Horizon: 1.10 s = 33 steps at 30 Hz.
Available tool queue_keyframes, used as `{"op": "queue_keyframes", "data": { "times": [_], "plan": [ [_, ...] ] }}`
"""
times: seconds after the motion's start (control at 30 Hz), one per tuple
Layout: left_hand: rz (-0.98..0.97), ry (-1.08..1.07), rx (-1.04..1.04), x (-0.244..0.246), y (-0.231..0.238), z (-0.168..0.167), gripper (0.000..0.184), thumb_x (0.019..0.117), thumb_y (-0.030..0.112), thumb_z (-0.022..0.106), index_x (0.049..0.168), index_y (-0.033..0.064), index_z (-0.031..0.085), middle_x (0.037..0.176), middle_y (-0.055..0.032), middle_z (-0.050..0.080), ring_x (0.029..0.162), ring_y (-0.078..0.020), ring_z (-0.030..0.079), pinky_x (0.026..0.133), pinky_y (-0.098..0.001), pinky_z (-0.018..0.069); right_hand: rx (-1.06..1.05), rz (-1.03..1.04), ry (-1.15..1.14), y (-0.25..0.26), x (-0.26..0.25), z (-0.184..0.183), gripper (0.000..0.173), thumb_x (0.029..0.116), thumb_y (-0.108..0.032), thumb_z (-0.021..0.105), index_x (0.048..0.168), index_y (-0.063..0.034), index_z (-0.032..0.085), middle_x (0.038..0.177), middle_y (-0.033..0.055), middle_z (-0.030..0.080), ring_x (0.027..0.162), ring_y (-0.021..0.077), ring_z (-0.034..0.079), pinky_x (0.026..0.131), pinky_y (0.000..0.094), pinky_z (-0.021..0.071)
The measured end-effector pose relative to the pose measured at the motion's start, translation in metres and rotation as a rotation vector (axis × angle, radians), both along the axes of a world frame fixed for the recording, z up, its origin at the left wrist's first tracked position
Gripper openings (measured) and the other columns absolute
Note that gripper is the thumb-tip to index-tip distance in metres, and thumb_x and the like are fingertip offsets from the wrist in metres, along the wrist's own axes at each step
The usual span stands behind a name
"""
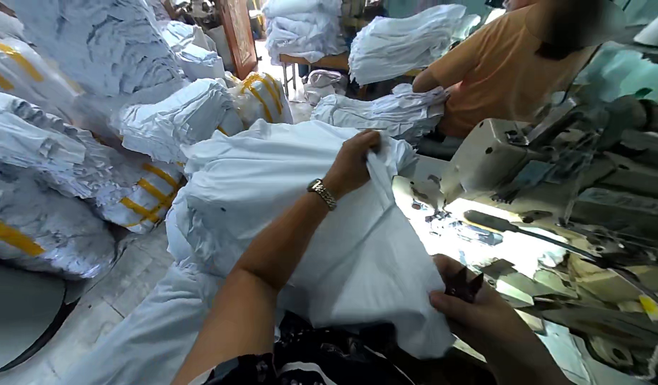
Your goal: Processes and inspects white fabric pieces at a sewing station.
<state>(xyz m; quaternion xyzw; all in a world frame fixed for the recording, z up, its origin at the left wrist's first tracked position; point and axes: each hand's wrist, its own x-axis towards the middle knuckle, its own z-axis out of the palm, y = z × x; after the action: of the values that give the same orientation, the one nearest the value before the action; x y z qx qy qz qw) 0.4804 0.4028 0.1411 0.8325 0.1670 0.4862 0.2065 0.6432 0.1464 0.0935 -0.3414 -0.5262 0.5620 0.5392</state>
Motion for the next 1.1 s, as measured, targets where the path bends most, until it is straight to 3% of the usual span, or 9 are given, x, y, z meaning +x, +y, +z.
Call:
{"op": "queue_keyframes", "data": {
  "times": [0.1,0.23,0.4,0.47,0.53,0.63,0.8,0.97,1.1],
  "plan": [
    [0.018,-0.062,-0.106,0.019,0.007,-0.041,0.005,0.0833,-0.008,0.064,0.087,-0.0096,0.062,0.091,-0.0211,0.065,0.088,-0.0276,0.065,0.08,-0.0406,0.0548,-0.114,-0.036,-0.034,-0.005,0.005,-0.028,0.039,0.0835,-0.015,0.081,0.12,-0.0177,0.067,0.096,-0.0039,0.075,0.082,0.0047,0.071,0.073,0.0234,0.0616],
    [0.233,0.356,-0.41,0.016,0.018,-0.119,0.036,0.0837,-0.01,0.067,0.119,-0.0019,0.068,0.129,-0.025,0.063,0.123,-0.0389,0.06,0.107,-0.0537,0.0492,-0.265,-0.16,0.067,-0.012,0.009,-0.067,0.014,0.0842,-0.016,0.081,0.096,-0.0211,0.075,0.077,-0.0037,0.072,0.053,-0.0016,0.056,0.048,0.0163,0.0463],
    [0.213,0.423,-0.492,0.002,-0.012,-0.11,0.072,0.0829,-0.005,0.072,0.149,0.0084,0.048,0.154,-0.0221,0.045,0.137,-0.0362,0.051,0.109,-0.0518,0.0487,-0.241,-0.287,-0.006,-0.026,0.008,-0.09,0.027,0.0817,-0.005,0.077,0.102,-0.0164,0.064,0.071,-0.0051,0.066,0.05,0.0005,0.053,0.047,0.0184,0.0468],
    [0.196,0.337,-0.439,-0.025,-0.05,-0.101,0.053,0.0924,0.004,0.066,0.144,0.0026,0.053,0.146,-0.0215,0.053,0.133,-0.0306,0.056,0.109,-0.0448,0.0498,-0.238,-0.281,-0.024,-0.032,0.003,-0.086,0.029,0.0785,0.003,0.077,0.1,-0.0137,0.067,0.07,-0.0034,0.068,0.05,0.0027,0.055,0.047,0.0205,0.048],
    [0.096,0.175,-0.405,-0.053,-0.106,-0.101,0.028,0.0974,0.015,0.064,0.117,-0.0049,0.065,0.11,-0.017,0.067,0.098,-0.0192,0.068,0.088,-0.0328,0.0575,-0.203,-0.264,0.085,-0.037,-0.006,-0.076,0.034,0.0772,0.005,0.078,0.101,-0.0177,0.072,0.074,-0.0032,0.071,0.051,0.0017,0.057,0.047,0.0191,0.0491],
    [-0.221,0.062,-0.534,-0.066,-0.191,-0.105,0.029,0.0912,0.019,0.076,0.097,-0.0075,0.065,0.084,-0.0113,0.065,0.073,-0.0119,0.063,0.069,-0.0271,0.0555,-0.074,-0.277,0.21,-0.027,-0.034,-0.062,0.043,0.072,-0.001,0.087,0.109,-0.0183,0.072,0.094,-0.0032,0.077,0.078,0.005,0.072,0.071,0.0237,0.0624],
    [-0.322,0.025,-0.761,-0.073,-0.217,-0.092,0.016,0.0903,0.006,0.075,0.098,-0.0069,0.069,0.081,-0.0085,0.071,0.071,-0.0093,0.068,0.068,-0.0283,0.059,0.052,-0.308,-0.012,-0.012,-0.062,-0.036,0.039,0.0702,-0.003,0.086,0.102,-0.016,0.067,0.086,-0.0078,0.073,0.076,0.0025,0.069,0.069,0.0212,0.0608],
    [-0.108,0.231,-0.458,-0.091,-0.204,-0.077,0.024,0.0851,-0.006,0.065,0.109,-0.0091,0.064,0.1,-0.02,0.067,0.087,-0.0246,0.067,0.078,-0.0393,0.0574,0.257,-0.37,-0.28,-0.022,-0.052,-0.025,0.038,0.0745,-0.003,0.082,0.106,-0.018,0.067,0.087,-0.013,0.069,0.072,-0.0038,0.062,0.063,0.0139,0.054],
    [0.188,-0.011,-0.033,-0.095,-0.201,-0.051,0.01,0.0873,-0.007,0.057,0.092,-0.0049,0.066,0.105,-0.0198,0.067,0.102,-0.0249,0.067,0.09,-0.0349,0.0565,0.576,-0.74,-0.843,-0.021,-0.05,-0.043,0.028,0.0812,-0.011,0.062,0.105,-0.0006,0.07,0.091,0.0117,0.062,0.079,0.0143,0.057,0.069,0.0249,0.0487]
  ]
}}
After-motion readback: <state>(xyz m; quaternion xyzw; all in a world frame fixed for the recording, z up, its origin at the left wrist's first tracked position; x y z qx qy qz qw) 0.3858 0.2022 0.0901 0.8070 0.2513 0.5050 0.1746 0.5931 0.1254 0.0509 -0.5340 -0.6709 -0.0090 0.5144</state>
